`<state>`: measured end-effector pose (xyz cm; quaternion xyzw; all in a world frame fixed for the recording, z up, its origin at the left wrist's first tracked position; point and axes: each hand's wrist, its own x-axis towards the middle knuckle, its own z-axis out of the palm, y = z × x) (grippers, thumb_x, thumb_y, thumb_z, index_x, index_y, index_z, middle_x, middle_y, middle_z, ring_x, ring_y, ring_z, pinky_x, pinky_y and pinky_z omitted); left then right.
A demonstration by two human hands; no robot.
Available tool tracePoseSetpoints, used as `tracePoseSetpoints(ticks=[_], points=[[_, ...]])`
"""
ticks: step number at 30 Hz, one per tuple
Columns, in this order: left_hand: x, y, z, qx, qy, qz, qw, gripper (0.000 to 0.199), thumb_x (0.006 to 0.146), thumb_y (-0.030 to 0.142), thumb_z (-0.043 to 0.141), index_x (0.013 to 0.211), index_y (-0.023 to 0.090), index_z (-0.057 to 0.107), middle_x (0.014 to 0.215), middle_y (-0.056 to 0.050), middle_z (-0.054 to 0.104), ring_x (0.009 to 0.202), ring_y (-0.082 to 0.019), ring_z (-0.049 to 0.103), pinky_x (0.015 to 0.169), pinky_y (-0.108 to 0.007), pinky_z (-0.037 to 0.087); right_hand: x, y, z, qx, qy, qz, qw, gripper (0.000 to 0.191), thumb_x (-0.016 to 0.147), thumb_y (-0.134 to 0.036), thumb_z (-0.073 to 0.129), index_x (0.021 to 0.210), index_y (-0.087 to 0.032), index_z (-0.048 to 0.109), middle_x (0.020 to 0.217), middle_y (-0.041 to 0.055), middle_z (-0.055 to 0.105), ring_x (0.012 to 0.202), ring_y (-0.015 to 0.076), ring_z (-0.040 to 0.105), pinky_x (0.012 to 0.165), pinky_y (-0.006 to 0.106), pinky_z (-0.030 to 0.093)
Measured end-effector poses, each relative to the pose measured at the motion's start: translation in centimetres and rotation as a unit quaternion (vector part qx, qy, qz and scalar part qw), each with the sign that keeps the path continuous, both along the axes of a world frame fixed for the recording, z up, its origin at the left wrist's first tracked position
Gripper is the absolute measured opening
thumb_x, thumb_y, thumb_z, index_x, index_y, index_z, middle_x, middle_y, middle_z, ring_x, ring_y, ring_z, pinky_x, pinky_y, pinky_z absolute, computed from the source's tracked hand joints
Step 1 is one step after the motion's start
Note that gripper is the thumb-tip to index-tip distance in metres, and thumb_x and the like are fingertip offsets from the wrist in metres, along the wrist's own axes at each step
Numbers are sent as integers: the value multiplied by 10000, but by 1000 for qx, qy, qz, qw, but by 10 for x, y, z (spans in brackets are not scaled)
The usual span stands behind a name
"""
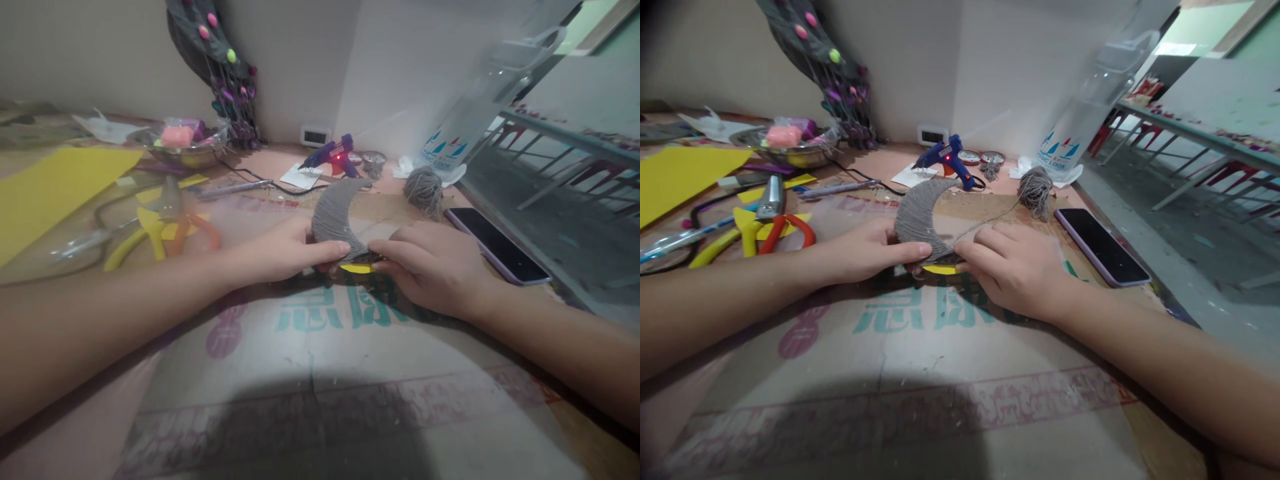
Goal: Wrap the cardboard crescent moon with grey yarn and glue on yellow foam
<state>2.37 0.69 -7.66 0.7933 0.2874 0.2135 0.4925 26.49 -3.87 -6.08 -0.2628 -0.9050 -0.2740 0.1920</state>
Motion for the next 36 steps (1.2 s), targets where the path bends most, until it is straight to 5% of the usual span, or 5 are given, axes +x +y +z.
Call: tracePoseSetpoints(ticks=[36], points=[[1,-1,-1,-9,-8,-13,1000,319,889,443,536,774,156,614,715,-2,634,655,-125,571,607,-232,444,2,-2,-1,-13,10,10,1000,162,911,-197,535,1038,-162,629,770,32,663,688,154,565,622,272,378]])
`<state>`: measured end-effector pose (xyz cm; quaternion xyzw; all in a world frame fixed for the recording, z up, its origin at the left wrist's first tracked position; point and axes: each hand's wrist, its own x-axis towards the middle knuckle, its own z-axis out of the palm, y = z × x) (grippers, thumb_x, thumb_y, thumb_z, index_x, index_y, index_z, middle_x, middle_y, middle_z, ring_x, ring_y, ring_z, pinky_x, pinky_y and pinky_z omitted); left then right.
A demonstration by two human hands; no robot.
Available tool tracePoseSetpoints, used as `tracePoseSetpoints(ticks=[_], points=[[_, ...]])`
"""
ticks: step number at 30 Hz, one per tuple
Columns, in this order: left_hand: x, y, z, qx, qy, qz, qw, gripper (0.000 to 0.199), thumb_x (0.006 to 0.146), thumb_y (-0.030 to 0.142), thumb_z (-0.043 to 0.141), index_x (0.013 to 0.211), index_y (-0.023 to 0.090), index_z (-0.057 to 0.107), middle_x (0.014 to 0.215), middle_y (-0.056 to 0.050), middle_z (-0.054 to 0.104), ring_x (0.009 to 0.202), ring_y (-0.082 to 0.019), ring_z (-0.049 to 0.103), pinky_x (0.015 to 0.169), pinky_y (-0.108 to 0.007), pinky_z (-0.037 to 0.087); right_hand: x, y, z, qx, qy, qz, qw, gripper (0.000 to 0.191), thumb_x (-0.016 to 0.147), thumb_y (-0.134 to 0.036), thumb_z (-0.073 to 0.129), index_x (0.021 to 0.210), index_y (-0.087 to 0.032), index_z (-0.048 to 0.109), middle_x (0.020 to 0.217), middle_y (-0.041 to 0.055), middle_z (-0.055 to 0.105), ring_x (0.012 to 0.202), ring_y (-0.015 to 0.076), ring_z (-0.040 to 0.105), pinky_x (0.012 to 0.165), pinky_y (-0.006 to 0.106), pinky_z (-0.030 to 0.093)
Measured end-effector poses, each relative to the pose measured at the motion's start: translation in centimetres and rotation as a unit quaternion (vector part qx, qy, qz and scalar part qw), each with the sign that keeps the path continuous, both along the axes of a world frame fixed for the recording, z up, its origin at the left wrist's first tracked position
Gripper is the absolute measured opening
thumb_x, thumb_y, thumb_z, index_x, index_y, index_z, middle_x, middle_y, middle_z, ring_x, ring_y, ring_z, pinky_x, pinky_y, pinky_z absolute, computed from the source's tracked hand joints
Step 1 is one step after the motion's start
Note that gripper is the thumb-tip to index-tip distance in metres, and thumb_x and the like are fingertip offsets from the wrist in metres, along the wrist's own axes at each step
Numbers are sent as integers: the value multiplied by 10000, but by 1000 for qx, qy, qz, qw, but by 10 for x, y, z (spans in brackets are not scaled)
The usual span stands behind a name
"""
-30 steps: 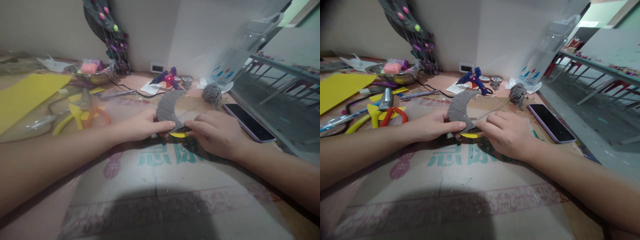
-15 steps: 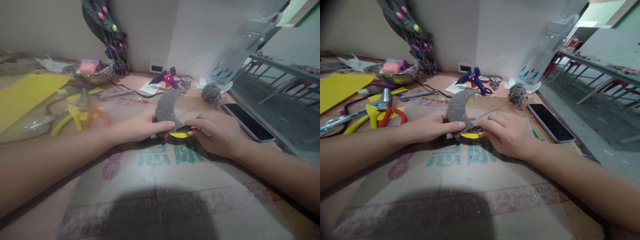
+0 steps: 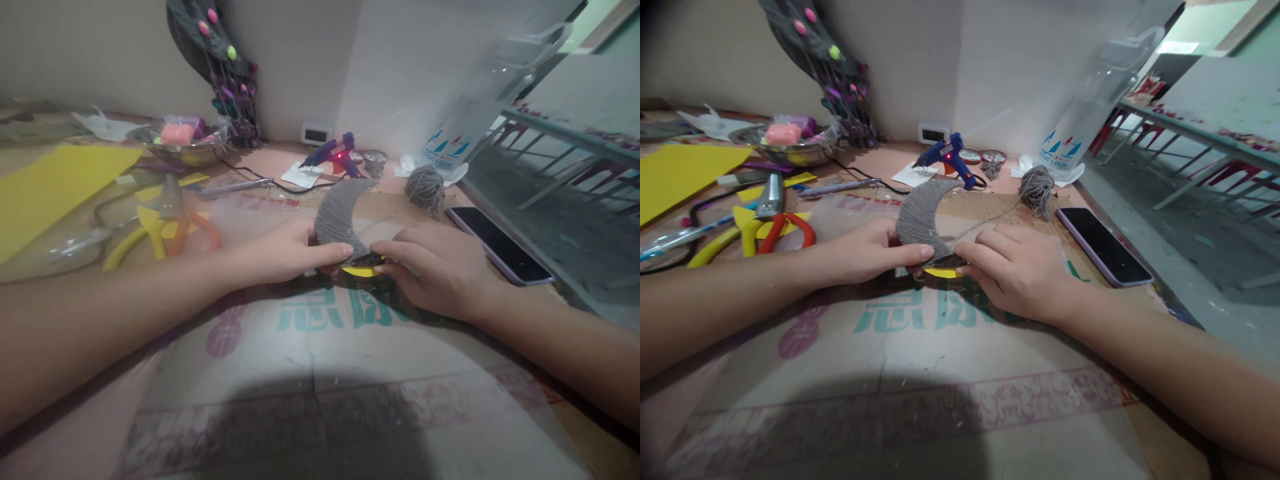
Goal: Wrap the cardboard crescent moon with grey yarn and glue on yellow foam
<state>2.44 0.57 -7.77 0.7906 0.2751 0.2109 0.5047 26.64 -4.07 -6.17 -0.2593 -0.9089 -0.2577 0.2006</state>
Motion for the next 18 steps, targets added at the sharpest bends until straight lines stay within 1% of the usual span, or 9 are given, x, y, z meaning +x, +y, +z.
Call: tracePoseSetpoints(ticks=[3,7,11,18], points=[[0,0,0,2,1,3,1000,312,889,439,538,778,157,613,719,-2,637,660,-125,577,607,-229,445,-1,0,0,1,-6,-3,1000,152,913,-195,532,1028,-166,626,773,31,665,684,155,557,627,276,380],[0,0,0,4,-2,4,1000,308,892,432,539,772,157,610,725,0,635,669,-123,577,628,-232,454,-1,-1,2,27,-20,5,999,131,904,-184,547,1007,-168,624,752,30,666,644,155,529,602,291,364],[0,0,1,5,6,9,1000,321,889,438,537,756,155,611,715,-5,634,653,-125,572,610,-234,449,-1,-1,2,45,-37,2,998,145,895,-168,550,1017,-177,626,744,22,666,632,154,520,598,303,353],[0,0,1,-5,-3,6,1000,309,885,427,540,759,154,609,709,-1,632,651,-124,572,614,-234,454,-4,0,3,19,-16,4,1000,142,911,-162,525,993,-168,641,742,24,665,651,146,548,599,282,363]])
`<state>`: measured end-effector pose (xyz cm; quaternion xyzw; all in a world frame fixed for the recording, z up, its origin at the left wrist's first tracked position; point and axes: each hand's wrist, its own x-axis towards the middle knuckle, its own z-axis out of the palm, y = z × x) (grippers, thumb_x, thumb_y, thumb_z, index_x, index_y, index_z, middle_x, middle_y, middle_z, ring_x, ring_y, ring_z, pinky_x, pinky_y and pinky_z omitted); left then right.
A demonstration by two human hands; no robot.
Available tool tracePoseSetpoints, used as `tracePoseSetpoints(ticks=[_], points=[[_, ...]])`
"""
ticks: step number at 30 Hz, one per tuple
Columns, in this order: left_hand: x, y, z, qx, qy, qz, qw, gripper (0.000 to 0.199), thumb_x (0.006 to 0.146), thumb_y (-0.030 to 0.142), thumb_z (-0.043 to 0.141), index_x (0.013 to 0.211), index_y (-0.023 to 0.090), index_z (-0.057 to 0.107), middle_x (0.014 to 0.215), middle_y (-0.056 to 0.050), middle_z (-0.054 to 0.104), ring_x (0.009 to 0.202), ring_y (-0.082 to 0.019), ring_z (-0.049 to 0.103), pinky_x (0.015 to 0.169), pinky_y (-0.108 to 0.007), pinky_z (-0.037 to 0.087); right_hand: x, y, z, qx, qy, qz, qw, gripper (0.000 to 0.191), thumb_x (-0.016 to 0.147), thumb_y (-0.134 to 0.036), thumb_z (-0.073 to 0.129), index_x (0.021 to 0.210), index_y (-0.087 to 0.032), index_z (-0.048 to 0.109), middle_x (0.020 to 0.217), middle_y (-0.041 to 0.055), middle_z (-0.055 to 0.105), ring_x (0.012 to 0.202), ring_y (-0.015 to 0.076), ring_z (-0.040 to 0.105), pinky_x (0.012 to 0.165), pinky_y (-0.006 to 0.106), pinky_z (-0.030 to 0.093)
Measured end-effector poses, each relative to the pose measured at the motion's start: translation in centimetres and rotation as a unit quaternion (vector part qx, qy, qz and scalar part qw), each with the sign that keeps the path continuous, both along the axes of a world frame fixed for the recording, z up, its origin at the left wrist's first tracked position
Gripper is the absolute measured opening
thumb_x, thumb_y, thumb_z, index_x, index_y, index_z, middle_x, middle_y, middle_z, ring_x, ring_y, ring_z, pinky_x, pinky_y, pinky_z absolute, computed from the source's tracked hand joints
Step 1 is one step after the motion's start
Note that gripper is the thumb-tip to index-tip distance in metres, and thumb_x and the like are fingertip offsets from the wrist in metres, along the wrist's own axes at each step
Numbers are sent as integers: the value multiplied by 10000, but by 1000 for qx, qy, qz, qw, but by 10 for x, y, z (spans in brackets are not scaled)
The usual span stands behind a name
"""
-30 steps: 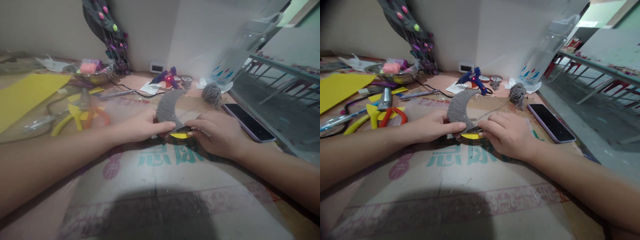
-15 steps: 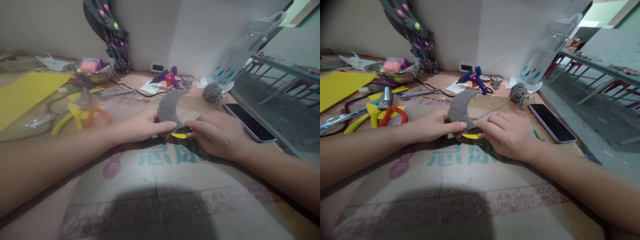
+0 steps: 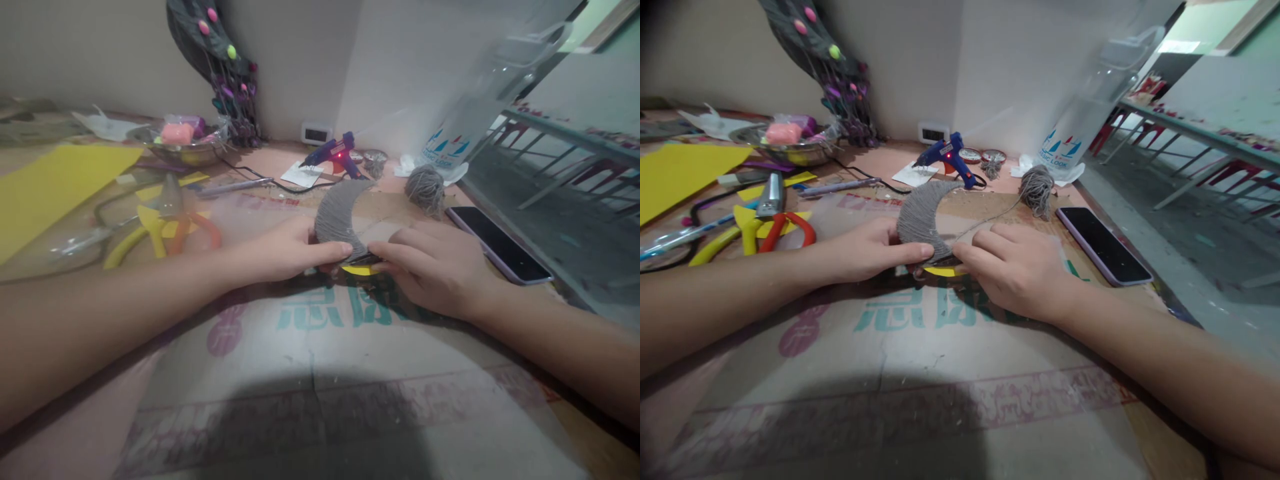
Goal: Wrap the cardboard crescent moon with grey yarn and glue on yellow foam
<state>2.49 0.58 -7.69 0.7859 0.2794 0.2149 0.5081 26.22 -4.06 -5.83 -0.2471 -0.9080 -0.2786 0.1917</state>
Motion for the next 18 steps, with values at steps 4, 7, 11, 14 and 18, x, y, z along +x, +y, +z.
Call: tracePoseSetpoints(ticks=[4,7,11,14,18], points=[[0,1,-3,-6,0,-4,1000,307,882,434,547,773,155,613,721,-3,639,661,-126,577,629,-241,459,-2,0,2,2,-6,4,1000,137,916,-139,505,944,-175,635,721,16,664,629,140,532,589,277,365],[0,1,-4,4,7,-6,1000,308,883,430,547,770,153,619,728,-11,640,670,-130,578,633,-244,461,-1,1,2,3,-14,11,1000,142,915,-122,501,937,-168,634,714,15,665,616,140,522,591,278,370],[0,-1,-3,1,0,-9,1000,294,888,420,546,780,156,617,733,-8,636,680,-128,575,645,-242,465,0,1,1,-3,-7,8,1000,130,922,-146,507,942,-169,633,714,13,662,631,142,532,595,275,372],[0,-1,-2,1,3,-3,1000,305,887,441,547,794,158,618,735,-5,639,667,-125,572,618,-230,456,2,1,-2,-13,9,-1,1000,136,926,-184,512,996,-164,628,757,26,664,668,148,552,608,270,379],[-1,-1,-1,14,18,3,1000,340,891,461,533,775,153,622,720,-6,645,650,-124,575,590,-221,442,4,1,-4,-16,18,-2,1000,147,924,-188,516,1016,-158,626,776,32,659,691,153,560,618,269,378]])
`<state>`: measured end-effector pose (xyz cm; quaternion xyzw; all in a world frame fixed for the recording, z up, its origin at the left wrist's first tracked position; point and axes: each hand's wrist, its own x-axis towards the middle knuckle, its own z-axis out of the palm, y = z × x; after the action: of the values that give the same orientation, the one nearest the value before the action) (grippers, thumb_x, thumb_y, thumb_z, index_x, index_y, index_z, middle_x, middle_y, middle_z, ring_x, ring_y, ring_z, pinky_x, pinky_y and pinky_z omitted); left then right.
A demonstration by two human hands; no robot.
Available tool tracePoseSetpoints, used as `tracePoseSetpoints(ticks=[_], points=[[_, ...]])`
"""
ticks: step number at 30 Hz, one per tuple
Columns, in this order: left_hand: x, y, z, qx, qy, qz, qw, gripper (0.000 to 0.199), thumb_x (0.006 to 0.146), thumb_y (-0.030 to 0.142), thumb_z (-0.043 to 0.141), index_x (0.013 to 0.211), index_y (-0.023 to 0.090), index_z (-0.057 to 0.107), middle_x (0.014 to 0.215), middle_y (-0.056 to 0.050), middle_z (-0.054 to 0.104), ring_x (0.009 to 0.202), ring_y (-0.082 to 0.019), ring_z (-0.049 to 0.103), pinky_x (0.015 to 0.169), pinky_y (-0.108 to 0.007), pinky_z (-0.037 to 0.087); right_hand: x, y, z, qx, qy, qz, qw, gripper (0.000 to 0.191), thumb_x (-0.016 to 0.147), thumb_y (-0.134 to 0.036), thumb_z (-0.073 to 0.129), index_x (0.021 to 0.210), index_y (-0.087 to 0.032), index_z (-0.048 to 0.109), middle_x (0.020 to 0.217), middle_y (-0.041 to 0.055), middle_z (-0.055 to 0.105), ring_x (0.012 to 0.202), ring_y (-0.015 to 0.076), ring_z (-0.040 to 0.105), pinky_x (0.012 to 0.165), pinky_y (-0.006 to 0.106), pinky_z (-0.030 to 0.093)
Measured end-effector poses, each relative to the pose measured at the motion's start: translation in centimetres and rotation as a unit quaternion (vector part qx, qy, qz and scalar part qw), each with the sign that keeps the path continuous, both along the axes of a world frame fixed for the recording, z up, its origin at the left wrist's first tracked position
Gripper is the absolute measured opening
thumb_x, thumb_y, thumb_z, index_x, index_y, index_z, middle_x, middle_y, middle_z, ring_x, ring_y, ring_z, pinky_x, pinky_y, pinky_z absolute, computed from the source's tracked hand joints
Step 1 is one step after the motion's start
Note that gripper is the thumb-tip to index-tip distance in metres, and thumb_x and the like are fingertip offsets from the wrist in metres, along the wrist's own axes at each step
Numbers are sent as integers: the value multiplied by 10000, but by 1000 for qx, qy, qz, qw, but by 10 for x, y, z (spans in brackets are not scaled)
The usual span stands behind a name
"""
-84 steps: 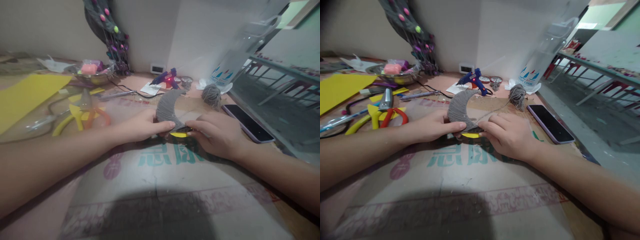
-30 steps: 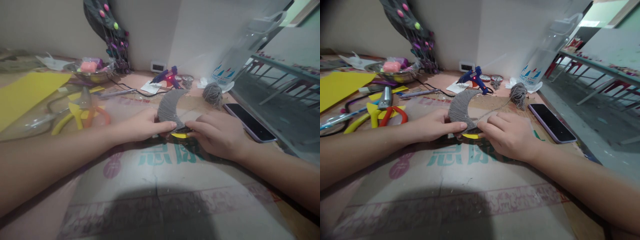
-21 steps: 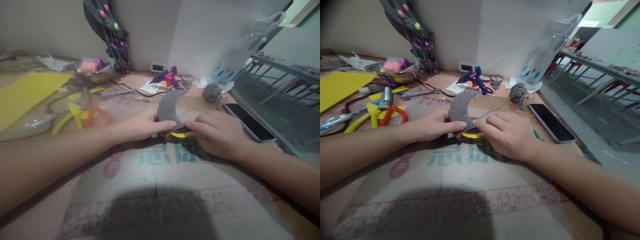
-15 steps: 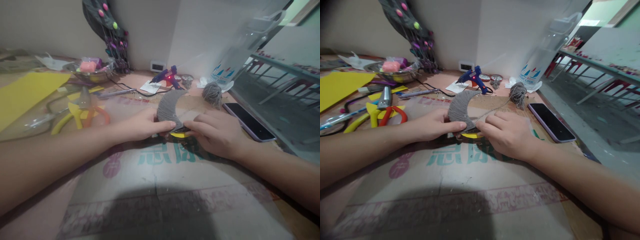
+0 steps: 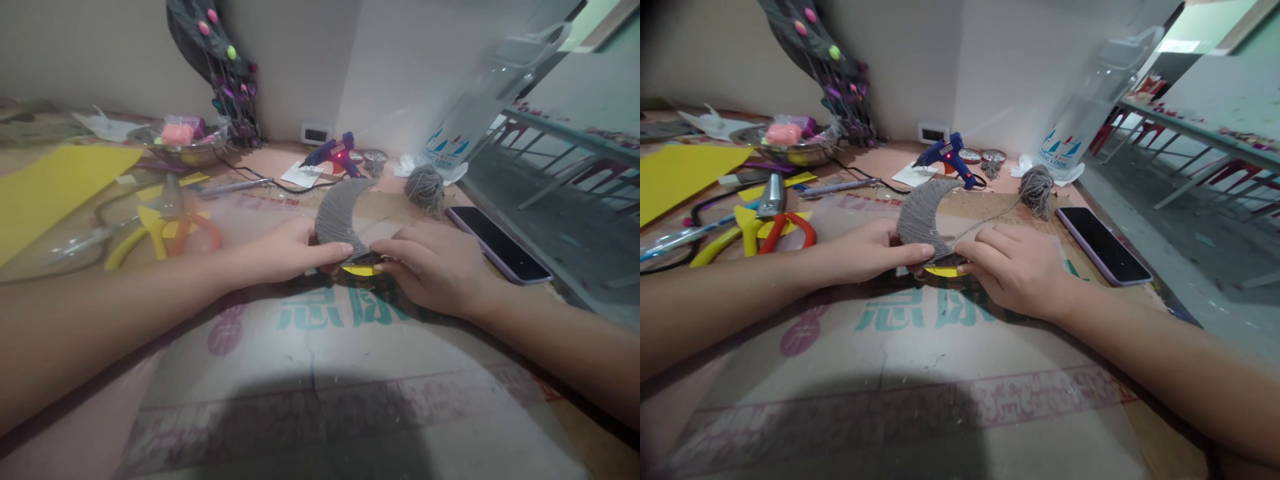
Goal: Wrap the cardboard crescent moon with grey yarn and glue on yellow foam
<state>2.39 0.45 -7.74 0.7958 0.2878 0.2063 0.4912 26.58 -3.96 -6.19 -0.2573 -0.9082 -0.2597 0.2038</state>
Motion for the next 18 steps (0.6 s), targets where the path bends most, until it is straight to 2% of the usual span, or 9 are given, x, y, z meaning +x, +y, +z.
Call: tracePoseSetpoints(ticks=[5,18], points=[[0,0,-1,1,-3,1,1000,322,890,452,538,816,153,630,747,-4,661,689,-131,598,624,-226,461,-1,0,0,-1,-6,3,1000,149,924,-188,517,1016,-154,629,772,31,658,692,152,560,626,269,378],[2,0,1,-1,-17,4,1000,296,891,400,536,743,152,604,697,6,630,650,-119,574,604,-223,436,-4,-1,2,38,-29,7,999,148,890,-135,538,1006,-153,627,745,29,670,636,158,525,585,291,362]])
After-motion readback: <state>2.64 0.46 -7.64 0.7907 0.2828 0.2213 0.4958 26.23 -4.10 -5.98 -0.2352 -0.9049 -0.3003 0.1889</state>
